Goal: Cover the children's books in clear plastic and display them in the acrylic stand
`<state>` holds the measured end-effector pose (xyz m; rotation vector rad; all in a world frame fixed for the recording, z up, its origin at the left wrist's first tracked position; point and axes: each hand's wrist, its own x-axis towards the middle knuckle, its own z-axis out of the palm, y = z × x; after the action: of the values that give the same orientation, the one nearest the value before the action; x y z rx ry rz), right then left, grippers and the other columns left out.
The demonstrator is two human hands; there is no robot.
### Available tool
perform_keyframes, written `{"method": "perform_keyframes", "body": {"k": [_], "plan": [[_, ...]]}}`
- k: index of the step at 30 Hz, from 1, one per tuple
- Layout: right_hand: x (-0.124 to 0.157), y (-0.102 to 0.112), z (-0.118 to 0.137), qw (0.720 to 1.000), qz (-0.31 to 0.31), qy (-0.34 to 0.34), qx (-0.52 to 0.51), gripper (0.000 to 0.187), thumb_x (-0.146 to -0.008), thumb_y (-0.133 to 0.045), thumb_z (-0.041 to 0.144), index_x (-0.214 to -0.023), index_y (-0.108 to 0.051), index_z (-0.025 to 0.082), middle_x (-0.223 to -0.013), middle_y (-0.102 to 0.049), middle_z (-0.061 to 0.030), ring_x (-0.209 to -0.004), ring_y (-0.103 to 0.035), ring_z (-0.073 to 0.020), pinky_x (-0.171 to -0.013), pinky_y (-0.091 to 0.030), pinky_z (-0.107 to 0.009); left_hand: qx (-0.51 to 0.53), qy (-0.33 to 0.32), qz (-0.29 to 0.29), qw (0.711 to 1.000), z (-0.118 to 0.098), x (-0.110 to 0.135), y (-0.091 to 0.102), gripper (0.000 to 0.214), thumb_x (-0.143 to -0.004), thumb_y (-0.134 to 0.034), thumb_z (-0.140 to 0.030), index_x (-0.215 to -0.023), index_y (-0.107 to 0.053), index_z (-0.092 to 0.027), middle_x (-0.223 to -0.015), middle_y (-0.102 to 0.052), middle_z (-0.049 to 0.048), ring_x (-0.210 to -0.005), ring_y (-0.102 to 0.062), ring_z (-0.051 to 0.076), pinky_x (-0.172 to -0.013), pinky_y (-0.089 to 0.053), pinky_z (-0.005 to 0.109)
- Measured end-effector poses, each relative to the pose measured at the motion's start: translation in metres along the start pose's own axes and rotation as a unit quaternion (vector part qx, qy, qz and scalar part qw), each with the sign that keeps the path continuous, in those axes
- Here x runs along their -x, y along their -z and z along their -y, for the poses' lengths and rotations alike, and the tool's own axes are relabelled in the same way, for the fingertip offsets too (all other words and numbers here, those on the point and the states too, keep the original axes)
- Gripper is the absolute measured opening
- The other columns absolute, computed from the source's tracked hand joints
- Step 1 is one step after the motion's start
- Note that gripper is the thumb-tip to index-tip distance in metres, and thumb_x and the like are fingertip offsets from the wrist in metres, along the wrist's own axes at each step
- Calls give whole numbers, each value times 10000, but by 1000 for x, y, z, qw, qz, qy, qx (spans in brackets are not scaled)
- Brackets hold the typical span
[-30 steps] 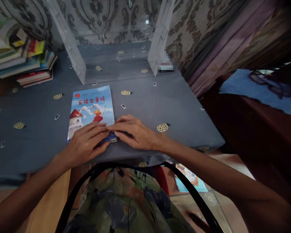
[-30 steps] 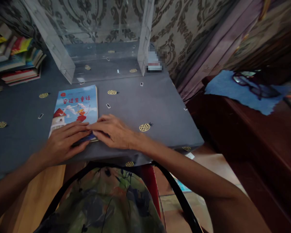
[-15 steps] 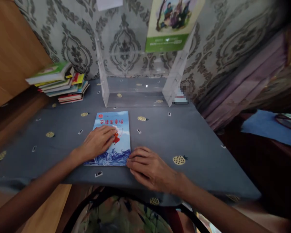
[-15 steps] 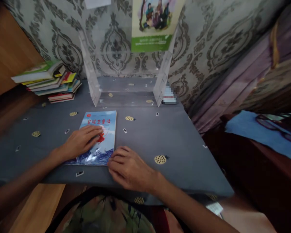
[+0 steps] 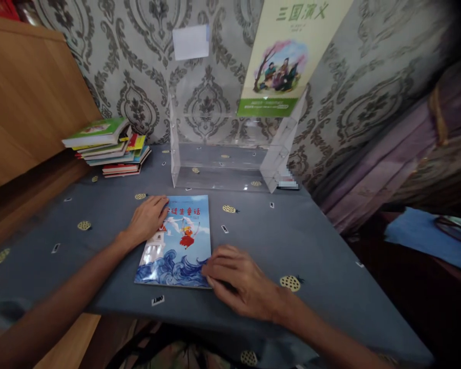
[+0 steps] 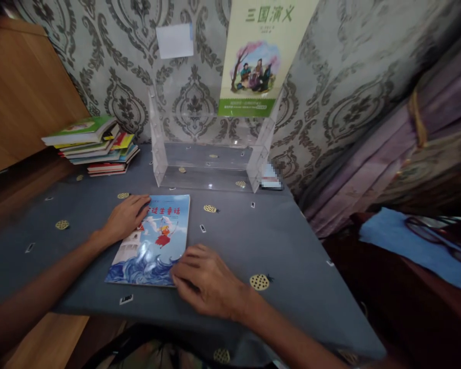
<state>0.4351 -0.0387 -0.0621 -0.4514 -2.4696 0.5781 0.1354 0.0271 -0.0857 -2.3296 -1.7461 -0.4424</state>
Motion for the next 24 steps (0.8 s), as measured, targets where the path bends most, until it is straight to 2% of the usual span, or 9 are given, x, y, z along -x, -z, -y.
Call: {"method": "perform_keyframes", "body": {"k": [3,5,8,11,14,18,21,24], "plan": [[-29,-5,-14,999,-2,-26,27,230,-1004,-460,189,-1049,-684,159,-958,-738,-77,-892,-651,-183,-840,-526,-352,7,4,-10,1000,2,1,-3,367,-1000,-382,-295,-1202,-649,-145,-1279,-676,139,-1166,-623,281,-1044,-491,456],[-52,-13,-24,997,3,-58,58,234,-1012,-483,219,-1160,-653,155,-1139,-723,-102,-1072,-645,-203,-966,-508,-381,13,-2,-17,1000,3,2,-5,365,-999,-386,-295,-1200,-649,-141,-1270,-680,141,-1160,-625,279,-1036,-496,448],[-82,-30,-39,988,29,-74,132,347,-1003,-518,255,-1317,-575,119,-1409,-590,-171,-1325,-532,-256,-1124,-415,-455,20,-14,-29,999,5,3,-6,367,-1000,-386,-295,-1201,-648,-134,-1263,-682,143,-1154,-625,281,-1024,-502,448],[-98,-41,-49,978,52,-101,175,433,-1003,-524,301,-1379,-533,86,-1462,-545,-187,-1397,-466,-279,-1163,-372,-470,21,-24,-34,999,5,3,-7,373,-1005,-380,-295,-1205,-646,-126,-1269,-681,144,-1154,-622,287,-1011,-504,453],[-95,-39,-55,965,37,-164,201,455,-1002,-529,330,-1368,-550,61,-1464,-542,-199,-1410,-453,-298,-1181,-341,-484,15,-29,-28,999,6,3,-7,375,-1007,-382,-294,-1212,-644,-122,-1275,-680,143,-1157,-619,288,-998,-505,449],[-75,-25,-61,944,10,-246,220,448,-995,-535,315,-1364,-566,63,-1475,-531,-199,-1406,-457,-302,-1172,-344,-491,-12,-33,-15,999,7,2,-2,359,-1001,-397,-280,-1197,-652,-122,-1259,-681,147,-1134,-621,292,-954,-510,445],[-62,-18,-64,936,-7,-267,230,464,-984,-550,338,-1375,-567,88,-1465,-543,-191,-1358,-502,-296,-1140,-384,-476,-50,-56,2,997,1,-4,5,325,-991,-406,-239,-1147,-669,-127,-1210,-684,154,-1079,-619,305,-923,-493,468],[-57,-18,-65,932,-26,-270,241,441,-974,-560,344,-1346,-592,109,-1384,-611,-177,-1287,-550,-285,-1113,-409,-452,-55,-101,30,993,-16,-17,9,307,-981,-421,-196,-1172,-656,-147,-1130,-675,131,-1031,-596,293,-888,-479,447]]}}
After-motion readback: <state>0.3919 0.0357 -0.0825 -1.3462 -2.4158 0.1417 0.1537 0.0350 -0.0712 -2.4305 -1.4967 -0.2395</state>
